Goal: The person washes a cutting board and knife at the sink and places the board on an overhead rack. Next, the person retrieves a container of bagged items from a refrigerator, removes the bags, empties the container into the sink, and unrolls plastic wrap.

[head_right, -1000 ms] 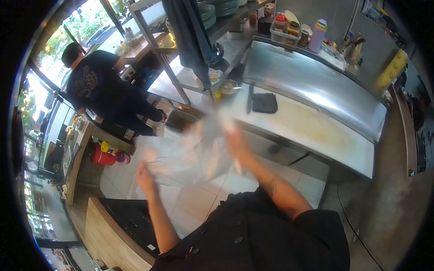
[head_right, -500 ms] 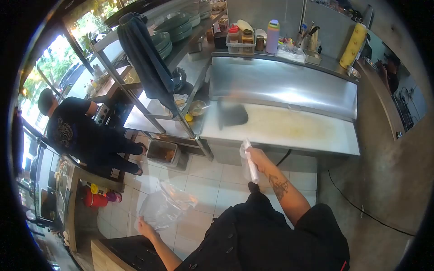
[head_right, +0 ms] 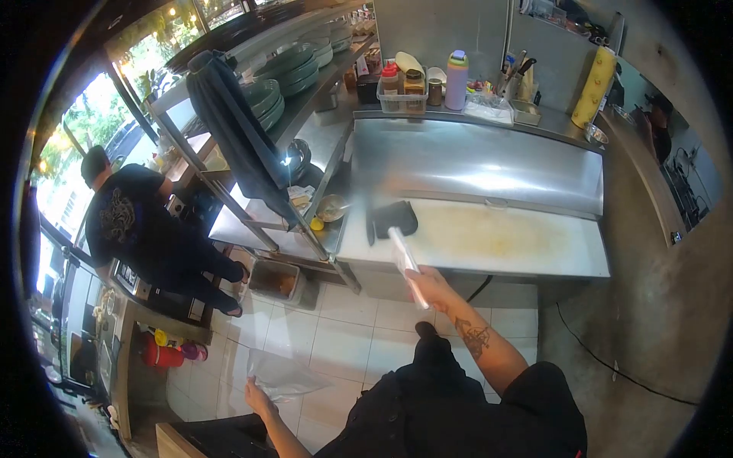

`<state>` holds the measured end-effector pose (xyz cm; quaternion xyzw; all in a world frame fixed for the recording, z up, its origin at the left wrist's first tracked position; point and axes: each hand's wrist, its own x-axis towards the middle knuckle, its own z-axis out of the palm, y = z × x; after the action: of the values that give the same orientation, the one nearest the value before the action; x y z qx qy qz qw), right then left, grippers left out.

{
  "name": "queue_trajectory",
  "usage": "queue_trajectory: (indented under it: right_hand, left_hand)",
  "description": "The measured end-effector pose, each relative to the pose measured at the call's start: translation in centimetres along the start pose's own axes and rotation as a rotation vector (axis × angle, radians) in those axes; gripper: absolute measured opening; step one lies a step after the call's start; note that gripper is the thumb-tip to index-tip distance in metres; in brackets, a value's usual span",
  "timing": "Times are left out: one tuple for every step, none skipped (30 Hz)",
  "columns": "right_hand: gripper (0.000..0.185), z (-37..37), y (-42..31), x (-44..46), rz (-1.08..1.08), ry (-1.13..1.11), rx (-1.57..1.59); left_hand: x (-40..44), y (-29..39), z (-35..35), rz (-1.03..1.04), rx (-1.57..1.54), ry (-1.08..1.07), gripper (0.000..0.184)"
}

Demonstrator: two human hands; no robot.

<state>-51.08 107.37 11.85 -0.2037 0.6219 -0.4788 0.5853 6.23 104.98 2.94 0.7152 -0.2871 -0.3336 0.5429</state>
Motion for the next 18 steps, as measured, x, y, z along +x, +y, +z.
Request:
queue_trajectory:
  right_hand:
    - [0.039, -0.2, 0.4, 1.1, -0.024, 0.011, 0.006]
    - [0.039, -0.2, -0.2, 1.7, -0.026, 0.002, 0.004]
    - [0.039, -0.1, -1.2, 2.2, -0.056, 0.038, -0.053]
    - [0.039, 0.0, -2.2, 2.9, -0.087, 0.070, -0.109]
    - [0.039, 0.0, -3.4, 4.1, -0.095, 0.053, -0.113]
    - [0.040, -0.3, -4.7, 5.5, -0.115, 0.058, -0.150]
    - [0.043, -0.5, -6.0, 7.0, -0.134, 0.060, -0.190]
    - [0.043, -0.8, -7.0, 8.9, -0.138, 0.032, -0.201]
    - [0.045, -1.0, -8.2, 11.0, -0.315, 0.055, -0.296]
    - [0.047, -0.9, -9.3, 13.2, -0.494, 0.073, -0.385]
    - [0.048, -0.5, -11.5, 14.3, -0.537, 0.031, -0.378]
    - [0.048, -0.2, -13.3, 16.4, -0.539, -0.005, -0.387]
    - [0.049, -0.2, -15.1, 18.7, -0.687, -0.031, -0.449]
    - [0.049, -0.2, -16.6, 20.9, -0.834, -0.060, -0.507]
    - [0.052, -0.3, -17.4, 24.3, -0.881, -0.006, -0.624]
    - [0.054, -0.3, -18.3, 27.7, -0.932, 0.042, -0.741]
    - [0.053, 0.3, -20.8, 29.5, -0.951, -0.069, -0.763]
    - [0.053, 1.2, -23.1, 31.3, -0.964, -0.142, -0.771]
  left_hand:
    - [0.2, -0.8, 0.1, 0.040, 0.056, 0.004, 0.033]
    - [0.3, -1.4, 0.3, 0.083, 0.109, 0.010, 0.037]
    - [0.1, -1.6, 0.5, 0.088, 0.107, 0.021, 0.037]
    - [-0.3, -1.9, 0.7, 0.033, 0.082, 0.047, 0.041]
    - [-0.8, -1.6, 1.2, -0.022, 0.053, 0.076, 0.045]
    - [-1.2, -1.1, 1.4, -0.020, 0.045, 0.095, 0.045]
    - [-1.7, -0.8, 1.5, -0.070, 0.066, 0.102, 0.042]
    - [-2.3, -0.5, 1.7, -0.122, 0.086, 0.113, 0.038]
    - [-2.8, -0.5, 2.2, -0.125, 0.075, 0.146, 0.038]
    - [-3.3, -0.5, 2.6, -0.176, 0.050, 0.182, 0.033]
    - [-3.9, -0.5, 2.9, -0.228, 0.026, 0.217, 0.028]
    - [-4.0, -1.6, 3.0, -0.233, 0.018, 0.251, 0.028]
    - [-4.3, -2.9, 3.1, -0.148, 0.029, 0.231, 0.023]
    - [-5.0, -3.9, 3.1, -0.066, 0.045, 0.213, 0.019]
    - [-6.1, -4.1, 3.7, -0.079, 0.044, 0.253, 0.019]
    - [-7.5, -3.8, 4.8, -0.092, 0.052, 0.290, 0.017]
    - [-8.7, -3.0, 5.7, -0.108, 0.056, 0.335, 0.016]
    - [-9.9, -2.3, 6.3, -0.127, 0.043, 0.400, 0.016]
